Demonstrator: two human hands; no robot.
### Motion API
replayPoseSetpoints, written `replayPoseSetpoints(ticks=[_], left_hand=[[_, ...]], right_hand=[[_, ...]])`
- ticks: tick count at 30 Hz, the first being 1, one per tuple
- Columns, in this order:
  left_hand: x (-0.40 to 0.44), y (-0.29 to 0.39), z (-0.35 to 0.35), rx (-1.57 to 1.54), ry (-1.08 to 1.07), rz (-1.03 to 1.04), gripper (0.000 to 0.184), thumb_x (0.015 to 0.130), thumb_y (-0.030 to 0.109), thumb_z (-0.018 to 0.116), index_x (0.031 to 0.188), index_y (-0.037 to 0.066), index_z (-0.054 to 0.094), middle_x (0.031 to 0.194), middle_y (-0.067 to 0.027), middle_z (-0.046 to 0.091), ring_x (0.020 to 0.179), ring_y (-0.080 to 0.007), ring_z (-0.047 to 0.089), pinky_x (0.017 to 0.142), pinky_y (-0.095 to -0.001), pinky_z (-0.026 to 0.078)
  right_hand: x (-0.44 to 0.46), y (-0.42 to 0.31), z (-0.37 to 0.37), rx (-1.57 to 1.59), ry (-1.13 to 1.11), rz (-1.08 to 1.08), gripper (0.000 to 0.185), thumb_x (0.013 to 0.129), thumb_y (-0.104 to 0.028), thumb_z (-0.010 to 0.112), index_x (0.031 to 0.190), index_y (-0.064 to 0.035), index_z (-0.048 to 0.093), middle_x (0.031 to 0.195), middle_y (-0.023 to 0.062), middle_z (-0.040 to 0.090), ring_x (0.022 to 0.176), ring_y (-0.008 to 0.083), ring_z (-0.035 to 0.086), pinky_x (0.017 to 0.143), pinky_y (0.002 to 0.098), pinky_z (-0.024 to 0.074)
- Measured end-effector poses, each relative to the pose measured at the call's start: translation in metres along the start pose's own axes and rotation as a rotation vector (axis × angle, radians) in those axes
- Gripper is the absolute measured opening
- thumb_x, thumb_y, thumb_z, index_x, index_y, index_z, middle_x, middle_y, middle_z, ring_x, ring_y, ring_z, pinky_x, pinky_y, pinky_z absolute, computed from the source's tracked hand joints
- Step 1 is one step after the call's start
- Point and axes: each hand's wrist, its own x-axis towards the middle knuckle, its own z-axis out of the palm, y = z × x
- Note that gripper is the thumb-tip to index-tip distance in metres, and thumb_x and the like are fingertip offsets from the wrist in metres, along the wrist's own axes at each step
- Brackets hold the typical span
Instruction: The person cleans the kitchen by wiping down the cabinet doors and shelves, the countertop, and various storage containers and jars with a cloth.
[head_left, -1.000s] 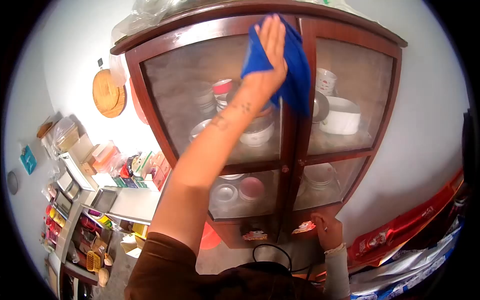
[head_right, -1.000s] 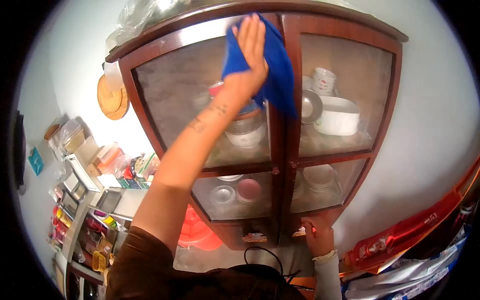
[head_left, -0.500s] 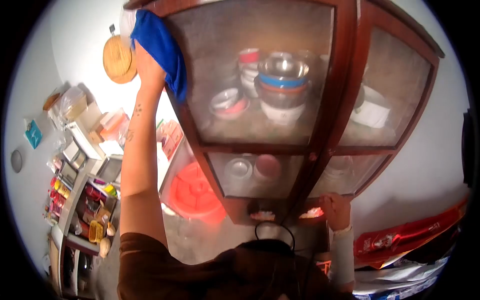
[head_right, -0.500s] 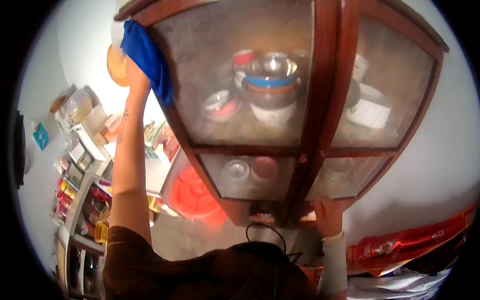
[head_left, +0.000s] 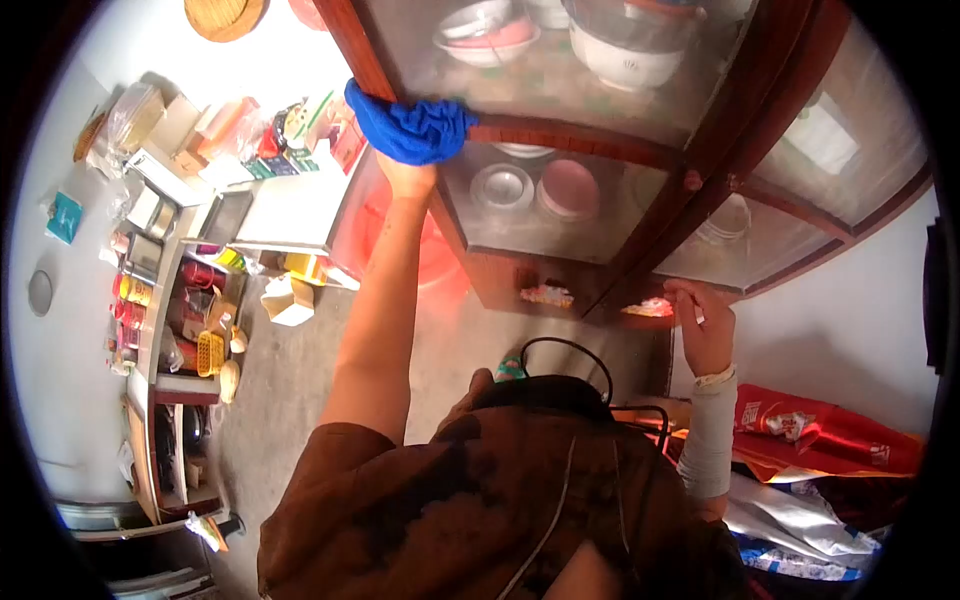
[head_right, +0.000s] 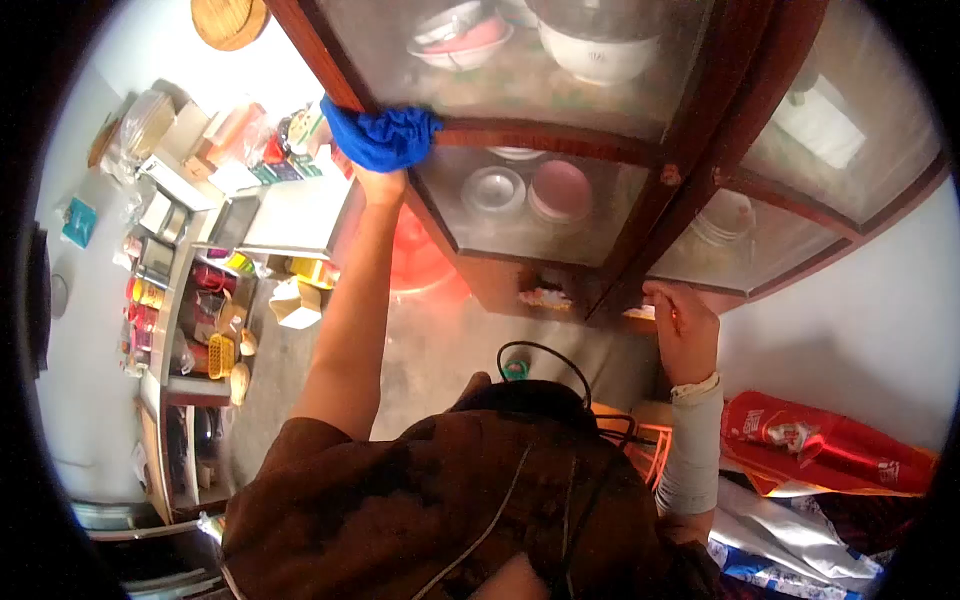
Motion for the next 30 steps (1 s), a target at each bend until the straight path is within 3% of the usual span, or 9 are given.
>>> replayPoseSetpoints(ticks=[3, 5, 9, 11, 19, 20, 24, 28, 30], left_hand=[[-0.013, -0.055, -0.003, 0.108, 0.100, 0.277, 0.054, 0.081, 0.018, 0.065, 0.126, -0.002, 0.042, 0.090, -0.0076, 0.055, 0.080, -0.0199, 0.053, 0.075, -0.0339, 0.046], [-0.046, -0.061, -0.004, -0.135, 0.081, 0.123, 0.042, 0.082, 0.019, 0.064, 0.115, 0.001, 0.045, 0.101, -0.0107, 0.057, 0.090, -0.0221, 0.055, 0.080, -0.0361, 0.046], [-0.096, -0.071, -0.013, 0.252, -0.239, -0.198, 0.050, 0.084, 0.035, 0.062, 0.118, 0.003, 0.045, 0.099, -0.0190, 0.059, 0.089, -0.0354, 0.059, 0.081, -0.0422, 0.047], [-0.097, -0.086, -0.006, 0.206, -0.197, -0.386, 0.043, 0.077, 0.020, 0.067, 0.112, 0.002, 0.049, 0.100, -0.0176, 0.060, 0.090, -0.0349, 0.059, 0.079, -0.0417, 0.046], [-0.134, -0.117, 0.028, 0.290, 0.153, -0.396, 0.028, 0.071, 0.013, 0.063, 0.090, -0.004, 0.052, 0.075, -0.0196, 0.060, 0.068, -0.0324, 0.058, 0.066, -0.0400, 0.047], [-0.149, -0.121, 0.027, 0.267, 0.036, -0.576, 0.036, 0.070, 0.011, 0.058, 0.103, -0.001, 0.050, 0.084, -0.0266, 0.059, 0.083, -0.0483, 0.058, 0.075, -0.0479, 0.047], [-0.217, -0.187, 0.035, 0.409, -0.064, -0.832, 0.029, 0.072, 0.012, 0.059, 0.096, 0.001, 0.048, 0.077, -0.0224, 0.058, 0.072, -0.0405, 0.060, 0.066, -0.0462, 0.047], [-0.229, -0.187, 0.050, -0.206, 0.067, -1.404, 0.022, 0.078, 0.009, 0.060, 0.081, 0.010, 0.038, 0.063, -0.0078, 0.050, 0.057, -0.0202, 0.058, 0.048, -0.0419, 0.042], [-0.237, -0.218, 0.062, 0.442, -0.394, -1.276, 0.011, 0.077, 0.013, 0.063, 0.083, 0.008, 0.055, 0.071, -0.0096, 0.063, 0.068, -0.0241, 0.066, 0.057, -0.0430, 0.050]], right_hand=[[-0.011, 0.001, 0.000, -0.026, 0.024, -0.033, 0.015, 0.092, -0.006, 0.056, 0.102, -0.0003, 0.067, 0.090, 0.0126, 0.069, 0.081, 0.0216, 0.068, 0.071, 0.0288, 0.0512], [-0.017, -0.001, -0.001, 0.009, 0.022, 0.021, 0.015, 0.092, -0.006, 0.056, 0.103, -0.0014, 0.067, 0.088, 0.0122, 0.069, 0.079, 0.0225, 0.068, 0.070, 0.0293, 0.0512], [-0.019, 0.001, 0.012, -0.027, -0.022, -0.019, 0.016, 0.091, -0.006, 0.057, 0.103, -0.0025, 0.067, 0.092, 0.0129, 0.068, 0.081, 0.0246, 0.067, 0.071, 0.0306, 0.0513], [-0.004, -0.011, 0.028, -0.028, -0.094, -0.121, 0.017, 0.091, -0.006, 0.057, 0.105, -0.0026, 0.066, 0.099, 0.0138, 0.067, 0.086, 0.0269, 0.066, 0.074, 0.0327, 0.0515], [0.042, 0.012, 0.110, 0.104, -0.234, -0.134, 0.018, 0.090, -0.006, 0.056, 0.106, -0.0043, 0.064, 0.103, 0.0149, 0.065, 0.091, 0.0313, 0.064, 0.077, 0.0360, 0.0515], [0.041, 0.026, 0.128, 0.078, -0.306, -0.113, 0.018, 0.090, -0.007, 0.055, 0.105, -0.0045, 0.064, 0.105, 0.0152, 0.065, 0.092, 0.0318, 0.064, 0.079, 0.0370, 0.0516], [0.031, 0.050, 0.189, 0.107, -0.403, -0.087, 0.015, 0.088, -0.006, 0.056, 0.100, -0.0027, 0.064, 0.095, 0.0132, 0.065, 0.084, 0.0305, 0.063, 0.075, 0.0363, 0.0509], [0.021, 0.077, 0.219, 0.036, -0.520, -0.053, 0.020, 0.090, -0.012, 0.053, 0.105, -0.0044, 0.064, 0.109, 0.0164, 0.065, 0.098, 0.0350, 0.062, 0.086, 0.0419, 0.0498], [0.013, 0.087, 0.221, 0.051, -0.488, -0.033, 0.020, 0.090, -0.012, 0.053, 0.105, -0.0032, 0.064, 0.108, 0.0166, 0.065, 0.098, 0.0360, 0.062, 0.087, 0.0418, 0.0494]])
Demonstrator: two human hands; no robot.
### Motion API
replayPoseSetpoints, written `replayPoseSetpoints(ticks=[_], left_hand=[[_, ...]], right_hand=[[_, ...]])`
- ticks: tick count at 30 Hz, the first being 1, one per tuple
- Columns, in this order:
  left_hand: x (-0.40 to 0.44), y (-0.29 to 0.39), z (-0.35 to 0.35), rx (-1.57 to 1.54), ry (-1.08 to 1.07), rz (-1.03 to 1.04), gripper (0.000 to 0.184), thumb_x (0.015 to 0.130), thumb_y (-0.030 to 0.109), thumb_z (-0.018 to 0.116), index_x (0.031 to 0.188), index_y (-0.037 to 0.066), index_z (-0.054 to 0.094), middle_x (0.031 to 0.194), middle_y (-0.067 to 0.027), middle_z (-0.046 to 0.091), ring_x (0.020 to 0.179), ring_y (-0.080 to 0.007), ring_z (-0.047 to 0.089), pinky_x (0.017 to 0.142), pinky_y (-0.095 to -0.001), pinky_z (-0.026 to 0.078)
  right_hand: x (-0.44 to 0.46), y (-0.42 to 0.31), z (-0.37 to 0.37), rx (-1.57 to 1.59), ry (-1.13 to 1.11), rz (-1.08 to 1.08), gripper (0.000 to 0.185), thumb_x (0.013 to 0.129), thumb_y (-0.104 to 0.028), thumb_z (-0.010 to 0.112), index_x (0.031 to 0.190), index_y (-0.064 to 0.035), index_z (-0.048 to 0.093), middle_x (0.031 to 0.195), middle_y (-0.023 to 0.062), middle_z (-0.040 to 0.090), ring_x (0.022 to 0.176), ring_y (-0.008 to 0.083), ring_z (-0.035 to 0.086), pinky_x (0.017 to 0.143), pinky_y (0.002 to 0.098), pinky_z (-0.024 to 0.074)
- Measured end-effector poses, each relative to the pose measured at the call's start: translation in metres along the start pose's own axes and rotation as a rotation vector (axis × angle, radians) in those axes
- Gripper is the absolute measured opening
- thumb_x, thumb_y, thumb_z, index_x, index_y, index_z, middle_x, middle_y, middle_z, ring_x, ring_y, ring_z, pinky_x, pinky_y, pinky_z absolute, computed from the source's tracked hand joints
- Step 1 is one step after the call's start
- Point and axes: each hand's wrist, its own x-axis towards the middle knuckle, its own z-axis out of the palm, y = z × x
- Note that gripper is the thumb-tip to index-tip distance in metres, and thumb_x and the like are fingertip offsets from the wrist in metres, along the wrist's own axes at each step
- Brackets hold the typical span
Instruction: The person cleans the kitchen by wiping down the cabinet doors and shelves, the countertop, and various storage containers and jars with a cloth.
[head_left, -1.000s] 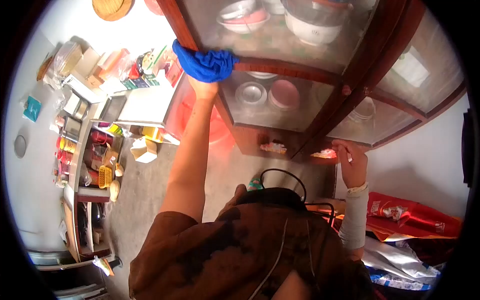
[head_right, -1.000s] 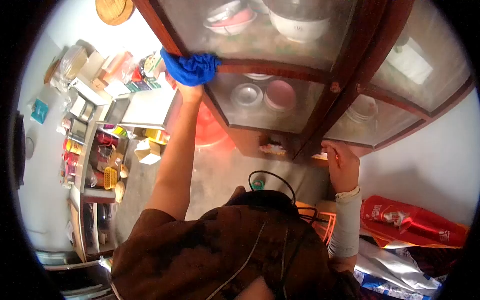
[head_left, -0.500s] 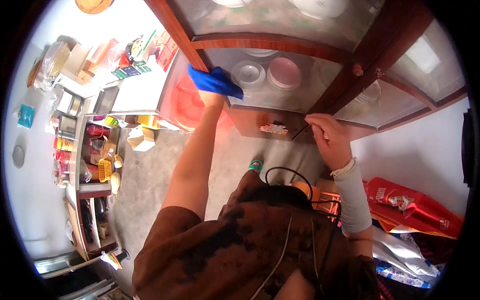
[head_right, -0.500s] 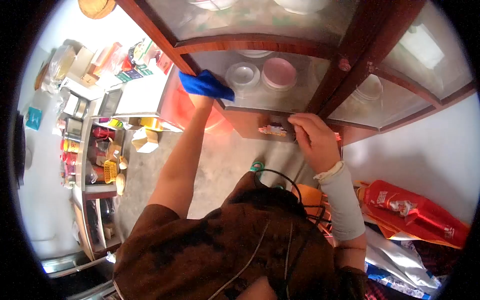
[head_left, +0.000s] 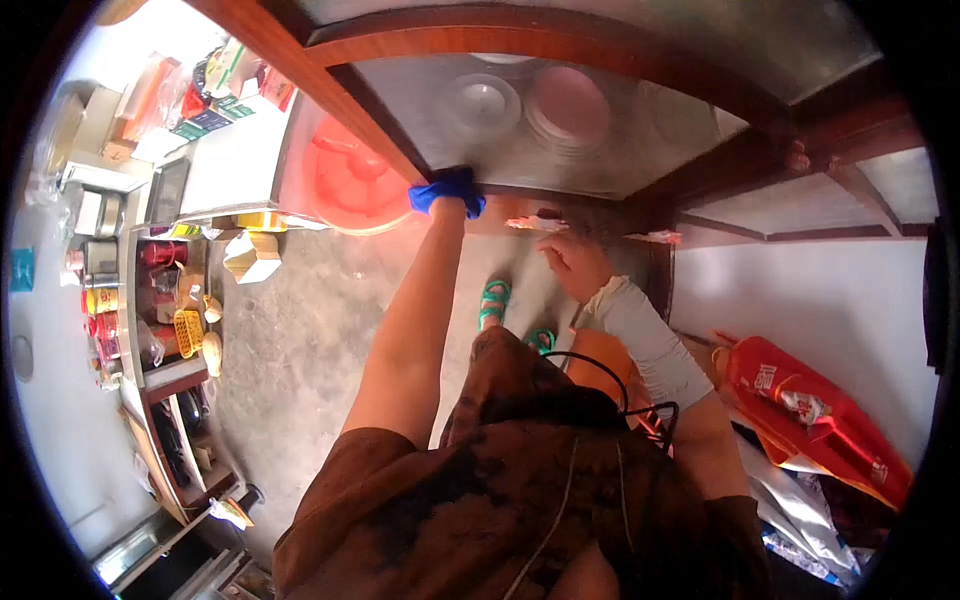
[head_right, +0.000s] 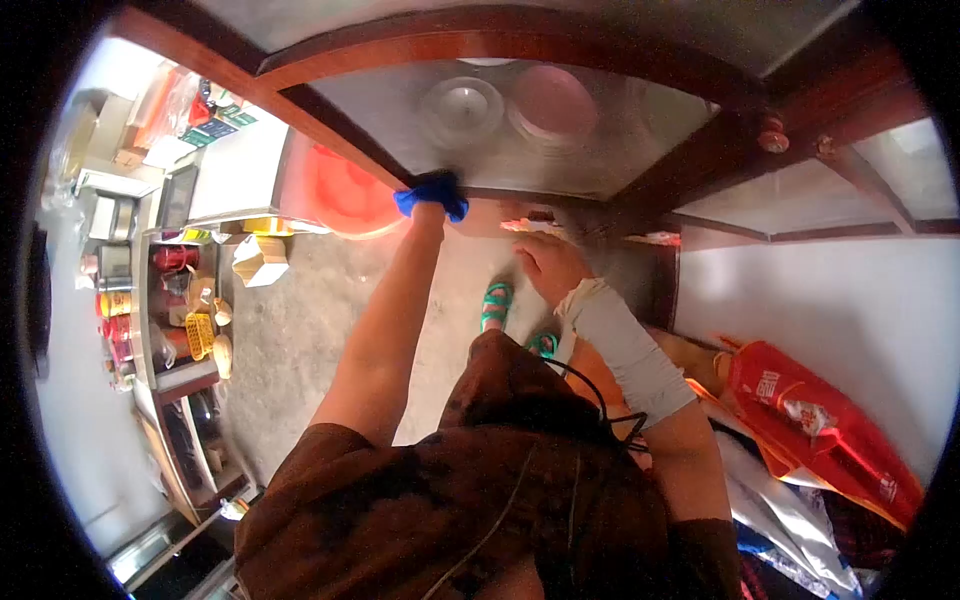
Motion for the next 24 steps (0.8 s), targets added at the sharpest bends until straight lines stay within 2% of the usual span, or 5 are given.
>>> replayPoseSetpoints(ticks=[3, 10, 17, 21, 24], left_hand=[[-0.033, 0.008, 0.020, 1.102, -0.288, 0.708, 0.027, 0.075, 0.022, 0.067, 0.099, 0.011, 0.070, 0.096, -0.0117, 0.071, 0.090, -0.0269, 0.070, 0.074, -0.0430, 0.055], [-0.109, -0.055, 0.234, 1.206, -0.818, 0.867, 0.038, 0.072, 0.032, 0.072, 0.105, 0.012, 0.072, 0.112, -0.0135, 0.068, 0.102, -0.0271, 0.066, 0.085, -0.0410, 0.053], [-0.106, -0.068, 0.187, 0.579, -0.124, 1.446, 0.029, 0.075, 0.029, 0.071, 0.099, 0.013, 0.073, 0.100, -0.0138, 0.071, 0.096, -0.0313, 0.068, 0.082, -0.0401, 0.053], [-0.090, 0.027, 0.093, 0.918, -0.791, 1.064, 0.046, 0.074, 0.041, 0.067, 0.110, 0.013, 0.069, 0.111, -0.0161, 0.067, 0.101, -0.0314, 0.065, 0.086, -0.0403, 0.050], [0.018, -0.042, 0.077, 0.757, -0.446, 0.702, 0.044, 0.083, 0.043, 0.057, 0.109, 0.010, 0.070, 0.114, -0.0173, 0.065, 0.107, -0.0337, 0.063, 0.089, -0.0427, 0.050]], right_hand=[[-0.018, 0.015, -0.009, 0.044, -0.035, 0.147, 0.020, 0.090, -0.012, 0.053, 0.104, -0.0020, 0.064, 0.105, 0.0173, 0.066, 0.097, 0.0358, 0.062, 0.086, 0.0413, 0.0494], [-0.070, 0.035, -0.052, -0.051, 0.071, 0.273, 0.017, 0.090, -0.013, 0.054, 0.102, -0.0058, 0.064, 0.101, 0.0172, 0.065, 0.090, 0.0362, 0.063, 0.080, 0.0427, 0.0509], [-0.079, 0.071, -0.053, 0.011, 0.217, 0.304, 0.026, 0.087, -0.009, 0.055, 0.113, -0.0108, 0.059, 0.111, 0.0165, 0.062, 0.099, 0.0356, 0.061, 0.084, 0.0431, 0.0500], [-0.039, 0.081, -0.049, -0.069, 0.345, 0.057, 0.034, 0.086, -0.010, 0.058, 0.119, -0.0096, 0.056, 0.115, 0.0157, 0.060, 0.109, 0.0355, 0.056, 0.093, 0.0420, 0.0463], [-0.027, 0.039, -0.087, -0.108, 0.448, 0.169, 0.036, 0.084, -0.010, 0.060, 0.119, -0.0070, 0.055, 0.114, 0.0160, 0.057, 0.108, 0.0372, 0.055, 0.096, 0.0428, 0.0447]])
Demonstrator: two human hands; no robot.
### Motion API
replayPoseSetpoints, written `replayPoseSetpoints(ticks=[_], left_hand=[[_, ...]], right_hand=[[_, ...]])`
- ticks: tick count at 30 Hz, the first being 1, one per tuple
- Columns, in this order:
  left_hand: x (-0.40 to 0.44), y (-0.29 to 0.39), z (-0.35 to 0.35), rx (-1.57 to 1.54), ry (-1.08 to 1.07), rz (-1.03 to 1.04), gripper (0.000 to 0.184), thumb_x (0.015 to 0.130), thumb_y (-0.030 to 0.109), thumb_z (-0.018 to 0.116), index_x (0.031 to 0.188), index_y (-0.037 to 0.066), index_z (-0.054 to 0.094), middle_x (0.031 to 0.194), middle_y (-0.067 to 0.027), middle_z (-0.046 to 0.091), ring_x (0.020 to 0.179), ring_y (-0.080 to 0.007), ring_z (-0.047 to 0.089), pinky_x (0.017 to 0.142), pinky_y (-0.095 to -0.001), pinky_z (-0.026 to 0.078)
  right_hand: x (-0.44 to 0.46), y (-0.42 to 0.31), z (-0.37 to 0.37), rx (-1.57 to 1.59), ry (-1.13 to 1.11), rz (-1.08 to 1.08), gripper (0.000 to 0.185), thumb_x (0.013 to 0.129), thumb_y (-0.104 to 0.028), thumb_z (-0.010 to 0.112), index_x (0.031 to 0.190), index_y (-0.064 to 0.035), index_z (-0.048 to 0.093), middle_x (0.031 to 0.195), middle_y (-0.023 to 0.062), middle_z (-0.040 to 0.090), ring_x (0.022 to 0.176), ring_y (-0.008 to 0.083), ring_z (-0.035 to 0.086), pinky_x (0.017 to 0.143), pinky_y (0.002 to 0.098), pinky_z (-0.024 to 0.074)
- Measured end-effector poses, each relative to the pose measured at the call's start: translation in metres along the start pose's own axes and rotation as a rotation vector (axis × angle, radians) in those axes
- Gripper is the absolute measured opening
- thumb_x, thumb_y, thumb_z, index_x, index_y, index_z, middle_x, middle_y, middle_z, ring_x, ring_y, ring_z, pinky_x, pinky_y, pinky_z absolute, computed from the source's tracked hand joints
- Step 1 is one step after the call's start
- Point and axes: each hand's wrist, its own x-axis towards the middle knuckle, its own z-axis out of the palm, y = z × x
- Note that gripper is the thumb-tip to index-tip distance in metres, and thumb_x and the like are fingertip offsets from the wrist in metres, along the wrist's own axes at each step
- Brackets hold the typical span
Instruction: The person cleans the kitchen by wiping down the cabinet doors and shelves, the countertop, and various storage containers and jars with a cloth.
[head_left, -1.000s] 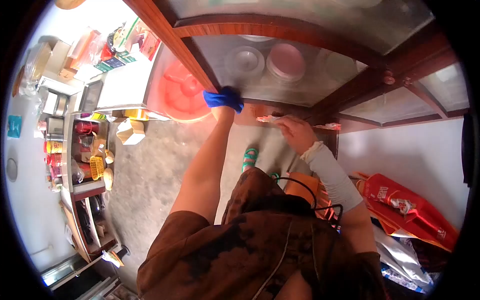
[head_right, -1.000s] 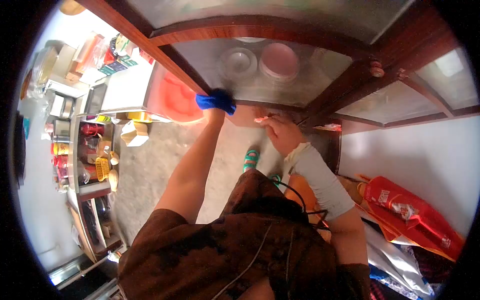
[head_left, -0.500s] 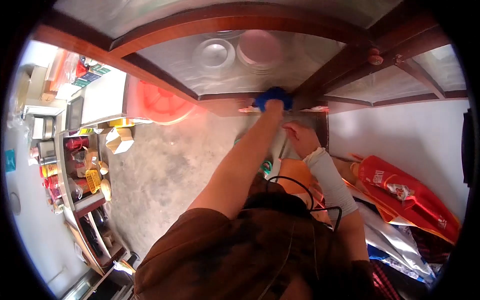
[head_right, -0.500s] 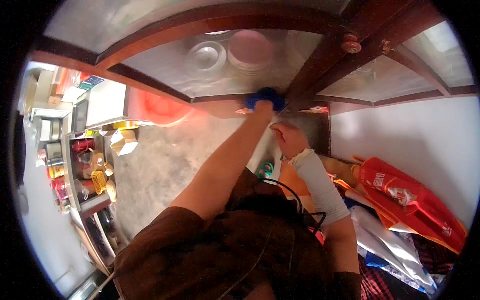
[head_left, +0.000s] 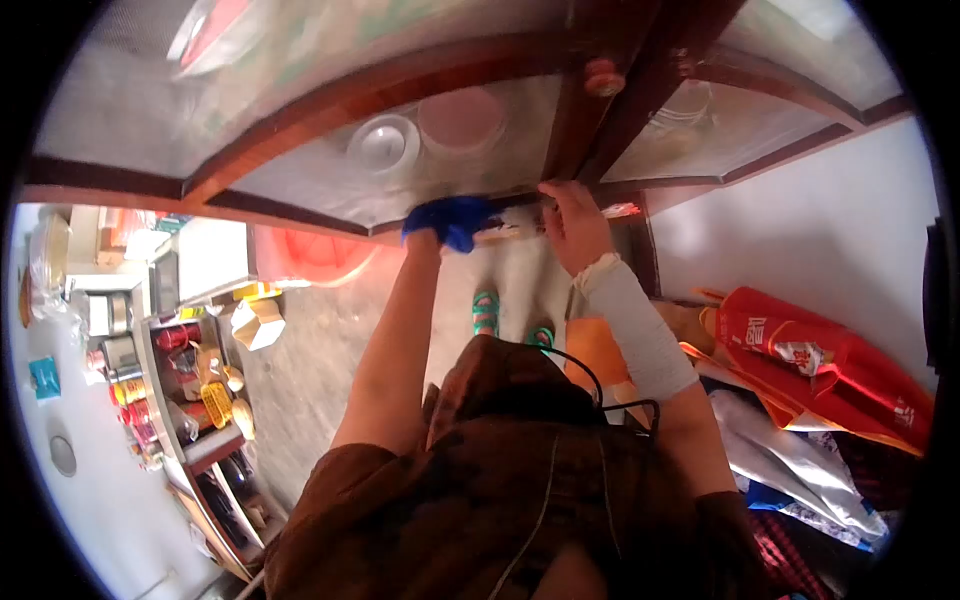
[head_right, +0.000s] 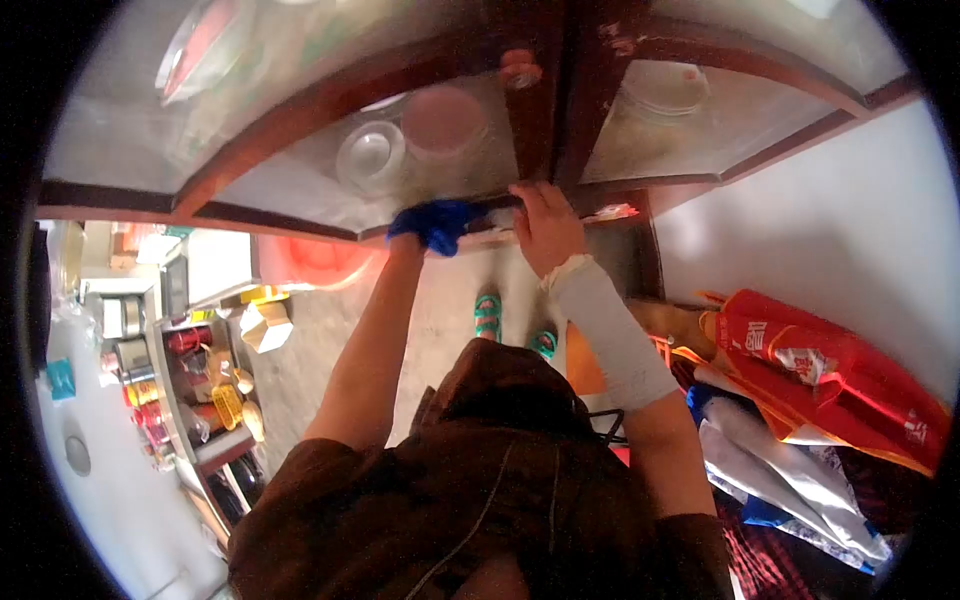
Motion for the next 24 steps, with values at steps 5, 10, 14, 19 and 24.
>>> replayPoseSetpoints(ticks=[5, 10, 14, 19, 24], left_hand=[[-0.064, 0.072, -0.059, 0.514, 0.024, -0.081, 0.040, 0.078, 0.041, 0.058, 0.101, 0.012, 0.073, 0.103, -0.0175, 0.069, 0.098, -0.0317, 0.066, 0.085, -0.0420, 0.050], [-0.156, 0.207, -0.130, -0.296, 0.470, 0.580, 0.016, 0.081, 0.007, 0.053, 0.090, 0.004, 0.066, 0.091, -0.0116, 0.066, 0.088, -0.0282, 0.062, 0.084, -0.0406, 0.048], [-0.161, 0.288, -0.152, -0.033, 0.979, 0.872, 0.026, 0.084, 0.009, 0.053, 0.108, 0.005, 0.062, 0.095, -0.0140, 0.062, 0.089, -0.0316, 0.059, 0.077, -0.0400, 0.045], [-0.135, 0.302, -0.132, 0.049, 1.065, 1.047, 0.053, 0.077, 0.014, 0.061, 0.127, 0.000, 0.051, 0.132, -0.0298, 0.043, 0.121, -0.0509, 0.042, 0.106, -0.0651, 0.027], [-0.108, 0.272, -0.100, 0.214, 0.933, 0.964, 0.054, 0.079, 0.014, 0.059, 0.129, -0.004, 0.046, 0.134, -0.0318, 0.039, 0.126, -0.0537, 0.035, 0.110, -0.0633, 0.022]], right_hand=[[0.023, -0.039, -0.041, -0.038, 0.479, -0.135, 0.039, 0.081, -0.004, 0.061, 0.119, -0.0058, 0.052, 0.119, 0.0181, 0.050, 0.111, 0.0387, 0.051, 0.094, 0.0426, 0.0444], [0.027, -0.035, -0.056, -0.095, 0.418, -0.169, 0.043, 0.077, 0.004, 0.058, 0.119, -0.0050, 0.051, 0.120, 0.0188, 0.049, 0.111, 0.0393, 0.050, 0.093, 0.0416, 0.0444], [0.015, -0.034, -0.081, 0.071, 0.406, -0.139, 0.046, 0.075, 0.010, 0.053, 0.120, -0.0006, 0.050, 0.119, 0.0196, 0.050, 0.110, 0.0351, 0.053, 0.093, 0.0399, 0.0460], [0.023, -0.049, -0.114, 0.119, 0.599, -0.176, 0.047, 0.078, 0.012, 0.048, 0.123, 0.0003, 0.049, 0.121, 0.0181, 0.050, 0.110, 0.0329, 0.054, 0.093, 0.0363, 0.0467], [0.058, -0.052, -0.128, 1.071, 0.613, 0.016, 0.029, 0.091, -0.012, 0.061, 0.118, -0.0029, 0.052, 0.102, 0.0115, 0.058, 0.098, 0.0248, 0.060, 0.086, 0.0336, 0.0470]])
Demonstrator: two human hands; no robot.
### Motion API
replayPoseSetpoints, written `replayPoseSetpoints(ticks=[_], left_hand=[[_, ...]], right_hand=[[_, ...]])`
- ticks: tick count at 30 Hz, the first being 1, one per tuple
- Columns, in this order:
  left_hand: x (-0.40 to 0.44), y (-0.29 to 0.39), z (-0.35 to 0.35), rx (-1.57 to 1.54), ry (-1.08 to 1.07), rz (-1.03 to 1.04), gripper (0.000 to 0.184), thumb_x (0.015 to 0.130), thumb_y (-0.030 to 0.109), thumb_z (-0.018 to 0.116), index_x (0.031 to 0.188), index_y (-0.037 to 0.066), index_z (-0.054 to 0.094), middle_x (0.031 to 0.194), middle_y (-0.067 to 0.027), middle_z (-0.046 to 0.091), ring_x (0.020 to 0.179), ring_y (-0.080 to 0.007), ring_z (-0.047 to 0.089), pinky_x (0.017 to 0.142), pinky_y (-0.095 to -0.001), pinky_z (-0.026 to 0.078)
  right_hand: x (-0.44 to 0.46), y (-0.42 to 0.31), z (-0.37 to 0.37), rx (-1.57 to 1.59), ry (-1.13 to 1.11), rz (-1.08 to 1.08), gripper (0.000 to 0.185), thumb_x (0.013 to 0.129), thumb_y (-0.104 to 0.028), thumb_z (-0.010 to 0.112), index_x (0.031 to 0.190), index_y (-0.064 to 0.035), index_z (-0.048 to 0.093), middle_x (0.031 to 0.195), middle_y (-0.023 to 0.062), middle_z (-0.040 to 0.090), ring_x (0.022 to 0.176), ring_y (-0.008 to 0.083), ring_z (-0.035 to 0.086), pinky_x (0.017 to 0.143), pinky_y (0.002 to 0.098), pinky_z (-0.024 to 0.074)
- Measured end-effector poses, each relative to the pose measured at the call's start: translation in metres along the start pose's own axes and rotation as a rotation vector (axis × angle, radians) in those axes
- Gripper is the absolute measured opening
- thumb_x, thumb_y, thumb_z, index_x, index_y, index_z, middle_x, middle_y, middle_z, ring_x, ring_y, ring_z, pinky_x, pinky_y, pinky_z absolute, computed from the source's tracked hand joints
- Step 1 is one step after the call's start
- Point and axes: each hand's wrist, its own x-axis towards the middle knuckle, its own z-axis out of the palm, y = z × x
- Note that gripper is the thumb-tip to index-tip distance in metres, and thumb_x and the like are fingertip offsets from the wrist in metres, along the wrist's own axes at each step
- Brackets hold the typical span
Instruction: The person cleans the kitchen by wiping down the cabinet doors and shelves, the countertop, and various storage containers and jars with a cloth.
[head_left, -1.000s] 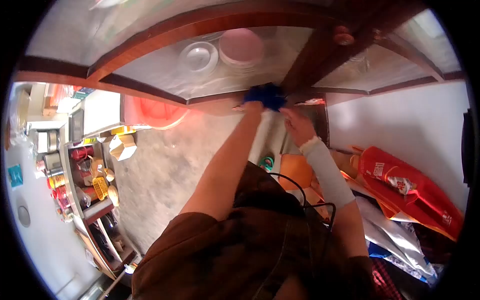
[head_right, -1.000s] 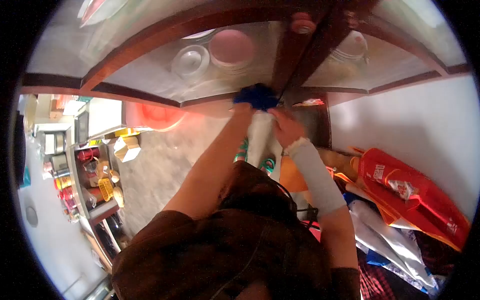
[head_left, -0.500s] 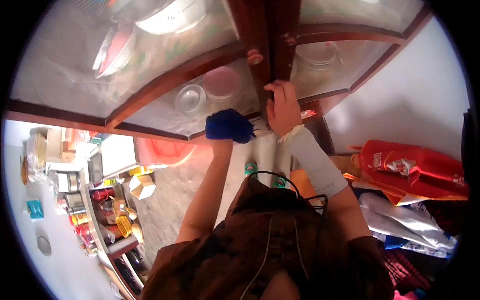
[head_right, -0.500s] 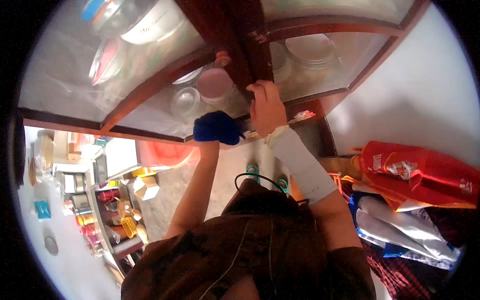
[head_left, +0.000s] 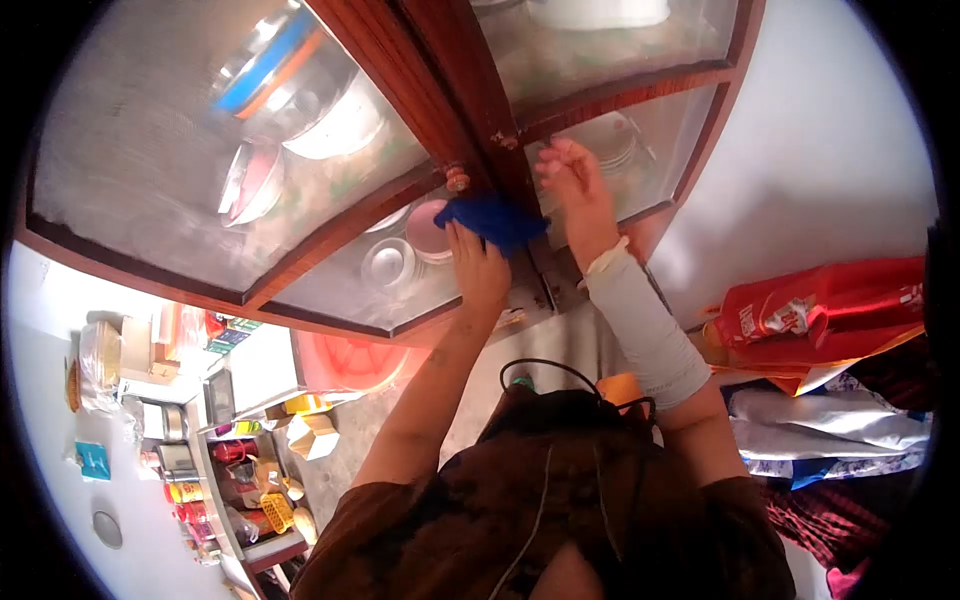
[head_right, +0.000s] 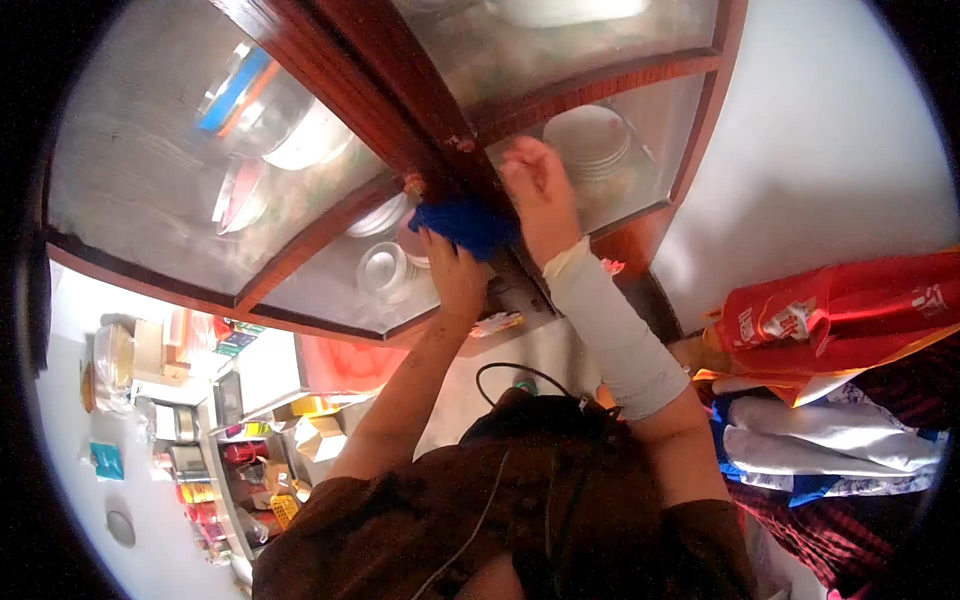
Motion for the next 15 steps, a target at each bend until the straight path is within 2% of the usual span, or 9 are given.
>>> replayPoseSetpoints(ticks=[1, 3, 4, 6, 8, 9, 11, 12, 15], left_hand=[[-0.003, 0.004, -0.005, 0.002, -0.074, -0.005, 0.055, 0.080, 0.014, 0.059, 0.130, -0.005, 0.045, 0.136, -0.0320, 0.038, 0.127, -0.0537, 0.034, 0.110, -0.0627, 0.023], [-0.010, 0.009, -0.015, 0.003, -0.148, -0.010, 0.056, 0.080, 0.014, 0.060, 0.130, -0.005, 0.044, 0.137, -0.0321, 0.037, 0.128, -0.0537, 0.034, 0.110, -0.0621, 0.023], [-0.010, 0.011, -0.019, -0.040, -0.129, 0.006, 0.055, 0.081, 0.013, 0.059, 0.131, -0.005, 0.044, 0.139, -0.0323, 0.035, 0.128, -0.0539, 0.034, 0.110, -0.0622, 0.023], [-0.010, 0.016, -0.028, -0.084, -0.103, 0.022, 0.055, 0.083, 0.013, 0.058, 0.132, -0.005, 0.043, 0.141, -0.0325, 0.033, 0.128, -0.0542, 0.034, 0.110, -0.0624, 0.023], [-0.006, 0.023, -0.036, -0.236, -0.055, -0.007, 0.042, 0.086, 0.011, 0.055, 0.126, 0.000, 0.051, 0.141, -0.0293, 0.035, 0.132, -0.0487, 0.033, 0.112, -0.0560, 0.023], [-0.003, 0.030, -0.043, -0.242, -0.048, -0.011, 0.042, 0.086, 0.011, 0.055, 0.126, 0.000, 0.051, 0.141, -0.0293, 0.035, 0.132, -0.0487, 0.033, 0.112, -0.0560, 0.023], [0.007, 0.048, -0.060, -0.478, 0.016, -0.136, 0.051, 0.088, 0.007, 0.053, 0.136, -0.004, 0.041, 0.142, -0.0304, 0.034, 0.129, -0.0460, 0.038, 0.110, -0.0478, 0.030], [0.015, 0.059, -0.067, -0.487, 0.022, -0.147, 0.051, 0.088, 0.007, 0.053, 0.136, -0.004, 0.041, 0.142, -0.0304, 0.034, 0.129, -0.0460, 0.038, 0.110, -0.0478, 0.030], [0.060, 0.095, -0.078, -0.835, 0.025, -0.281, 0.044, 0.086, 0.013, 0.058, 0.127, -0.001, 0.047, 0.123, -0.0240, 0.047, 0.111, -0.0393, 0.050, 0.095, -0.0422, 0.040]], right_hand=[[0.012, -0.012, 0.002, -0.002, -0.005, -0.012, 0.029, 0.091, -0.012, 0.061, 0.118, -0.0029, 0.052, 0.102, 0.0115, 0.058, 0.098, 0.0248, 0.060, 0.086, 0.0336, 0.0470], [0.033, -0.037, 0.003, 0.353, 0.094, 0.386, 0.028, 0.090, -0.029, 0.067, 0.107, -0.0096, 0.055, 0.096, 0.0072, 0.058, 0.092, 0.0200, 0.059, 0.080, 0.0291, 0.0466], [0.040, -0.042, 0.006, 0.311, 0.140, 0.454, 0.032, 0.087, -0.037, 0.070, 0.099, -0.0114, 0.055, 0.088, 0.0051, 0.056, 0.083, 0.0184, 0.057, 0.074, 0.0289, 0.0457], [0.051, -0.042, 0.009, 0.242, 0.163, 0.474, 0.032, 0.086, -0.037, 0.070, 0.098, -0.0112, 0.056, 0.086, 0.0044, 0.057, 0.081, 0.0175, 0.057, 0.072, 0.0285, 0.0451], [0.052, -0.040, 0.008, 0.167, 0.190, 0.488, 0.031, 0.086, -0.037, 0.070, 0.097, -0.0109, 0.056, 0.084, 0.0036, 0.057, 0.078, 0.0166, 0.057, 0.069, 0.0281, 0.0445], [0.048, -0.040, 0.006, 0.183, 0.203, 0.448, 0.029, 0.086, -0.036, 0.068, 0.096, -0.0109, 0.057, 0.083, 0.0035, 0.058, 0.076, 0.0155, 0.056, 0.068, 0.0274, 0.0437], [0.035, -0.046, 0.000, 0.180, 0.209, 0.409, 0.027, 0.086, -0.035, 0.067, 0.095, -0.0109, 0.058, 0.082, 0.0034, 0.059, 0.075, 0.0144, 0.056, 0.066, 0.0267, 0.0429], [0.026, -0.054, -0.006, 0.150, 0.173, 0.404, 0.027, 0.085, -0.036, 0.065, 0.094, -0.0108, 0.059, 0.081, 0.0018, 0.060, 0.070, 0.0125, 0.054, 0.066, 0.0253, 0.0437], [0.015, -0.058, -0.032, 0.119, 0.080, 0.423, 0.025, 0.085, -0.037, 0.062, 0.089, -0.0117, 0.060, 0.081, -0.0002, 0.061, 0.068, 0.0099, 0.053, 0.065, 0.0238, 0.0442]])
